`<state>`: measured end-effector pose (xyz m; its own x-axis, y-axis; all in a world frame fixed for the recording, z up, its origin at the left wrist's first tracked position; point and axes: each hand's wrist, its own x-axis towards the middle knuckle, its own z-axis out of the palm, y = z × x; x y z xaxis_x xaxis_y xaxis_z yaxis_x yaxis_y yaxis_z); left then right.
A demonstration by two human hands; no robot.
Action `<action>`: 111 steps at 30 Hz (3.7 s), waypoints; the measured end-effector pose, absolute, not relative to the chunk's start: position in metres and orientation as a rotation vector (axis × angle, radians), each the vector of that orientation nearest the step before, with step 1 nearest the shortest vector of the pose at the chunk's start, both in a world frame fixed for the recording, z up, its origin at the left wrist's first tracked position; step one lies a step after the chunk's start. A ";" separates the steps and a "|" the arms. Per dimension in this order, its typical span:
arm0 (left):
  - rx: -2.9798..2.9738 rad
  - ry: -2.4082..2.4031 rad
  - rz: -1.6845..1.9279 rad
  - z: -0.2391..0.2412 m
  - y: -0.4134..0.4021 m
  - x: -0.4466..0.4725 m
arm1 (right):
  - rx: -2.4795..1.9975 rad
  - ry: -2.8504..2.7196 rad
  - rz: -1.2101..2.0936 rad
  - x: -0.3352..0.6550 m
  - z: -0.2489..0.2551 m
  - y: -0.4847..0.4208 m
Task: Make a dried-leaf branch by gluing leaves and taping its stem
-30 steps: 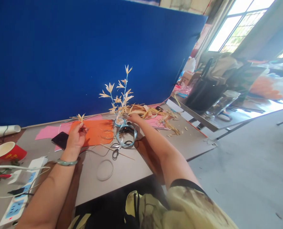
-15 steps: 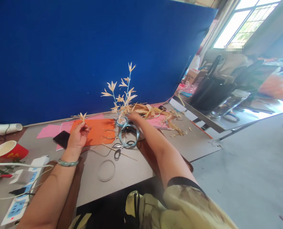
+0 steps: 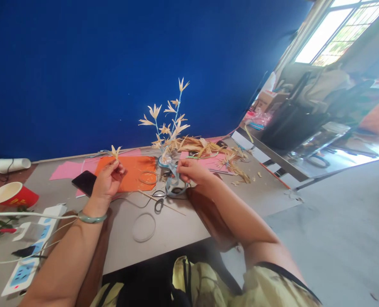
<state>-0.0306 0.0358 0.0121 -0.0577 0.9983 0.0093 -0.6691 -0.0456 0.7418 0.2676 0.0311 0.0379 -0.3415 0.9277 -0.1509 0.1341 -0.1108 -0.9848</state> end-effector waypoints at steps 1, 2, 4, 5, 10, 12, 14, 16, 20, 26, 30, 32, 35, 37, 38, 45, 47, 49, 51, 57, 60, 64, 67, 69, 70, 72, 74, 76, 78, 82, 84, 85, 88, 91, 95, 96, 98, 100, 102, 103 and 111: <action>0.651 0.668 1.521 0.012 0.035 -0.030 | -1.127 -1.456 1.591 0.259 0.039 0.027; 0.656 0.673 1.514 0.013 0.035 -0.030 | -1.081 -1.427 1.642 0.249 0.040 0.024; 0.659 0.692 1.503 0.012 0.035 -0.031 | -1.045 -1.401 1.704 0.228 0.041 0.022; 0.657 0.706 1.496 0.012 0.035 -0.031 | -1.039 -1.390 1.699 0.218 0.041 0.022; 0.648 0.739 1.452 0.011 0.035 -0.032 | -1.013 -1.376 1.601 0.181 0.034 0.035; 0.652 0.732 1.444 0.012 0.034 -0.032 | -1.006 -1.358 1.560 0.173 0.031 0.040; 0.655 0.739 1.443 0.012 0.033 -0.031 | -1.010 -1.335 1.535 0.167 0.028 0.045; 0.660 0.749 1.439 0.013 0.033 -0.031 | -1.019 -1.309 1.521 0.163 0.027 0.048; 0.683 0.745 1.412 0.010 0.031 -0.027 | -1.017 -1.240 1.513 0.157 0.028 0.053; 0.697 0.753 1.374 0.007 0.030 -0.021 | -0.979 -1.196 1.521 0.150 0.032 0.058; 0.673 0.760 1.378 0.008 0.030 -0.020 | -0.981 -1.186 1.496 0.148 0.033 0.058; 0.669 0.739 1.392 0.008 0.030 -0.020 | -0.983 -1.206 1.495 0.148 0.032 0.058; 0.667 0.719 1.378 0.008 0.028 -0.020 | -0.980 -1.226 1.509 0.147 0.030 0.058; 0.663 0.719 1.346 0.009 0.026 -0.019 | -0.977 -1.217 1.519 0.147 0.029 0.059; 0.666 0.714 1.331 0.010 0.024 -0.019 | -0.979 -1.209 1.524 0.147 0.028 0.060; 0.644 0.681 1.308 0.018 0.017 -0.010 | -0.989 -1.213 1.446 0.145 0.026 0.056; 0.625 0.668 1.302 0.020 0.015 -0.007 | -0.965 -1.231 1.421 0.145 0.027 0.054; 0.623 0.660 1.275 0.023 0.013 -0.004 | -0.940 -1.263 1.406 0.146 0.029 0.051; 0.629 0.658 1.241 0.025 0.011 -0.003 | -0.936 -1.306 1.372 0.147 0.032 0.048; 0.616 0.677 1.186 0.026 0.007 0.001 | -0.883 -1.357 1.305 0.148 0.039 0.040; 0.606 0.689 1.171 0.025 0.006 0.002 | -0.839 -1.342 1.362 0.147 0.041 0.036; 0.586 0.687 1.208 0.024 0.006 0.004 | -0.818 -1.314 1.458 0.148 0.043 0.033; 0.588 0.705 1.271 0.025 0.006 0.005 | -0.812 -1.310 1.496 0.149 0.045 0.032; 0.606 0.727 1.314 0.024 0.006 0.006 | -0.815 -1.324 1.484 0.150 0.045 0.033; 0.620 0.738 1.332 0.023 0.006 0.006 | -0.819 -1.335 1.467 0.151 0.045 0.034; 0.652 0.761 1.351 0.021 0.006 0.007 | -0.831 -1.359 1.433 0.151 0.044 0.035; 0.675 0.782 1.365 0.019 0.006 0.007 | -0.847 -1.370 1.427 0.151 0.043 0.035; 0.691 0.795 1.378 0.018 0.006 0.006 | -0.850 -1.370 1.437 0.151 0.043 0.035; 0.712 0.806 1.384 0.019 0.005 0.006 | -0.838 -1.380 1.428 0.151 0.043 0.035; 0.760 0.815 1.389 0.022 0.004 0.007 | -0.797 -1.396 1.410 0.150 0.042 0.035; 0.760 0.804 1.408 0.023 0.005 0.008 | -0.795 -1.374 1.435 0.150 0.041 0.036; 0.752 0.798 1.420 0.023 0.005 0.009 | -0.793 -1.360 1.447 0.149 0.041 0.036; 0.730 0.791 1.437 0.023 0.005 0.009 | -0.779 -1.321 1.451 0.150 0.043 0.036; 0.712 0.802 1.426 0.022 0.005 0.008 | -0.772 -1.317 1.440 0.151 0.045 0.035; 0.695 0.804 1.407 0.024 0.004 0.008 | -0.749 -1.366 1.460 0.152 0.047 0.036; 0.695 0.804 1.406 0.024 0.004 0.009 | -0.748 -1.374 1.462 0.152 0.047 0.036; 0.702 0.806 1.411 0.026 0.003 0.009 | -0.755 -1.385 1.459 0.153 0.046 0.037; 0.714 0.806 1.420 0.027 0.003 0.010 | -0.757 -1.393 1.452 0.153 0.046 0.037; 0.727 0.803 1.429 0.027 0.003 0.010 | -0.755 -1.391 1.449 0.153 0.045 0.038; 0.733 0.803 1.431 0.027 0.002 0.010 | -0.752 -1.389 1.450 0.153 0.045 0.038; 0.729 0.801 1.436 0.025 0.002 0.010 | -0.738 -1.359 1.455 0.152 0.046 0.037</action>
<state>0.0099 0.0024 0.0248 -0.0244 0.9990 -0.0371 -0.5565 0.0172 0.8306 0.1516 0.0368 0.0457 -0.3405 0.9226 0.1814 -0.2439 0.0997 -0.9647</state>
